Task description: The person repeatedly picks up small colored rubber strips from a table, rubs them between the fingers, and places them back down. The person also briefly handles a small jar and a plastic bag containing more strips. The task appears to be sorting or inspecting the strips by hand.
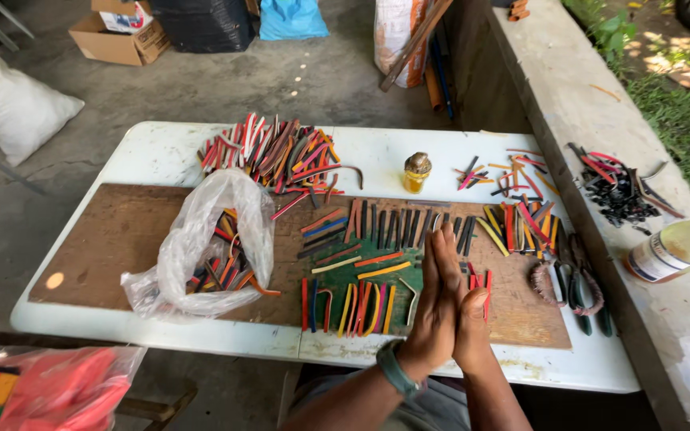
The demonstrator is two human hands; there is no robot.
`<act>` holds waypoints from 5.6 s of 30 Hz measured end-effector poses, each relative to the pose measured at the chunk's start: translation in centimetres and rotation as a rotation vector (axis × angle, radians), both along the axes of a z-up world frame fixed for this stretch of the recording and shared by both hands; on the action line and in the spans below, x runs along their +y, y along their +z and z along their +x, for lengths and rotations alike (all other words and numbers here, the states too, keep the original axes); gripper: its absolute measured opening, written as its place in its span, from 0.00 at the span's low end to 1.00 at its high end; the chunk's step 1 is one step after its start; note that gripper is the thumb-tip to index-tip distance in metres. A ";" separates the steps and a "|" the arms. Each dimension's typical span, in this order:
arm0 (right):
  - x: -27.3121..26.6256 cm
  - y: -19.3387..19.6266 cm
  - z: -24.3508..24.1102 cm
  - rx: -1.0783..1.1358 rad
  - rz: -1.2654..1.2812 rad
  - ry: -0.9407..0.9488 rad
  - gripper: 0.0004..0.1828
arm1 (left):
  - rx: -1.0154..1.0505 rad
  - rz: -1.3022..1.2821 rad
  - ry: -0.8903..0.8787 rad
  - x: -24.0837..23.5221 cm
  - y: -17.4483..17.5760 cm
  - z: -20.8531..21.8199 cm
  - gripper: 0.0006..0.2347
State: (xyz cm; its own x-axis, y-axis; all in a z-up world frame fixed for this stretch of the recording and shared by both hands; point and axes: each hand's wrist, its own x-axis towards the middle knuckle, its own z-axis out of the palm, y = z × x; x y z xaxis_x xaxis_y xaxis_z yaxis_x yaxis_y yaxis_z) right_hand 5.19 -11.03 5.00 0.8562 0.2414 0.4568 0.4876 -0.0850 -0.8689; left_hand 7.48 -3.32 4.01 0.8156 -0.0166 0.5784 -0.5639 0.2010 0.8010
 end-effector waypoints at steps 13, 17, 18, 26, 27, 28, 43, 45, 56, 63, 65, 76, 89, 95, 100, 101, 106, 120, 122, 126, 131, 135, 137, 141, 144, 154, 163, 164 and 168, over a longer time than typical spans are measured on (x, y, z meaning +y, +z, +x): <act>-1.9 -5.4 -0.8 -0.552 -0.946 -0.319 0.29 | 0.051 0.419 0.154 2.5 -5.3 3.0 0.30; -2.2 -6.3 -2.0 -0.552 -0.376 -0.310 0.06 | 0.098 -0.107 -0.410 3.1 -1.6 0.5 0.32; -2.2 -6.1 -1.8 -0.454 -0.311 -0.339 0.06 | 0.070 -0.181 -0.328 2.3 -1.2 -1.0 0.32; 0.5 -5.4 -3.3 -0.135 0.157 0.067 0.36 | -0.111 -0.325 -0.063 3.6 2.7 0.7 0.31; 0.5 -5.0 -2.8 -0.170 0.092 0.039 0.42 | -0.133 -0.310 -0.060 3.7 3.8 0.9 0.32; 0.6 -4.6 -3.0 -0.184 0.026 0.020 0.49 | -0.136 -0.297 -0.045 3.6 4.4 0.2 0.32; -2.1 -5.7 0.6 -0.502 -0.930 -0.393 0.46 | 0.053 0.405 0.188 0.6 -5.0 0.8 0.39; -2.2 -6.3 0.8 -0.522 -0.938 -0.407 0.38 | 0.076 0.533 0.205 0.9 -5.1 1.3 0.38; -0.5 -6.7 -1.5 0.117 0.120 -0.415 0.10 | 0.073 -0.199 -0.224 1.0 -2.4 -1.7 0.32; 0.5 -2.7 -3.5 -0.225 -0.176 -0.040 0.47 | 0.071 -0.296 -0.130 1.7 -0.6 1.2 0.32; -0.1 -1.2 -1.1 -0.283 -0.258 -0.105 0.51 | -0.114 -0.135 -0.032 0.1 -0.6 -0.5 0.30; 0.4 -2.4 -2.0 -0.407 -0.785 -0.366 0.41 | 0.072 0.233 0.190 2.3 -4.2 2.3 0.35; -1.9 -5.4 -1.4 -0.350 -0.771 -0.295 0.40 | 0.202 0.299 0.111 0.7 -7.7 1.4 0.33; -2.2 -5.6 -6.6 -0.079 -0.235 0.156 0.49 | 0.420 -0.594 -0.717 3.1 -4.5 3.9 0.34; -2.8 -3.8 -2.9 -0.003 -0.147 0.011 0.52 | 0.212 -0.402 -0.352 -2.1 -6.2 -1.3 0.38; -2.9 -3.4 -1.9 0.004 -0.131 -0.015 0.53 | 0.163 -0.261 -0.259 -2.4 -6.9 -2.4 0.36; -1.0 -4.5 -3.9 0.133 0.071 0.149 0.53 | 0.272 -0.243 -0.258 -0.1 -6.5 -0.2 0.39; -1.9 -3.7 -3.8 -0.024 -0.237 0.004 0.53 | -0.484 0.092 0.048 0.5 -3.9 -1.5 0.28; -1.3 -4.8 -5.8 -0.002 -0.302 0.059 0.52 | -0.138 0.192 0.062 2.0 -3.4 0.3 0.28; -1.9 -7.5 -4.4 -0.259 -0.798 -0.293 0.45 | 0.155 0.743 0.083 1.3 -1.8 -1.2 0.30; -2.9 -7.6 -3.5 0.008 -1.436 -0.211 0.27 | 0.122 1.087 0.186 1.8 -0.4 -1.0 0.26; -2.4 -6.6 -7.0 -0.094 -0.358 0.025 0.44 | 0.143 0.053 -0.351 2.9 -1.4 -0.1 0.33; -2.3 -5.9 -7.0 -0.078 -0.230 0.049 0.51 | 0.164 -0.066 -0.215 1.3 -2.6 -2.1 0.33; -3.1 -4.1 -4.5 -0.026 -0.195 -0.028 0.55 | 0.017 -0.052 -0.063 -1.8 -4.0 -4.1 0.33; -2.2 -3.4 -5.5 -0.020 -0.267 0.034 0.57 | 0.238 -0.131 -0.203 0.4 -4.0 -0.1 0.34; -3.6 -6.5 -0.3 0.246 0.302 0.002 0.56 | -0.022 0.384 -0.034 -2.2 -5.9 -4.4 0.33; -6.9 -6.4 0.5 0.566 1.388 0.692 0.54 | 0.412 0.390 -0.228 3.7 -8.5 -8.0 0.25; -6.6 -6.4 0.6 0.564 1.385 0.684 0.54 | 0.251 0.418 -0.102 3.3 -9.0 -7.0 0.25; -3.7 -6.6 -1.4 0.578 1.263 0.678 0.56 | -0.016 0.476 0.121 0.5 -8.0 -1.7 0.28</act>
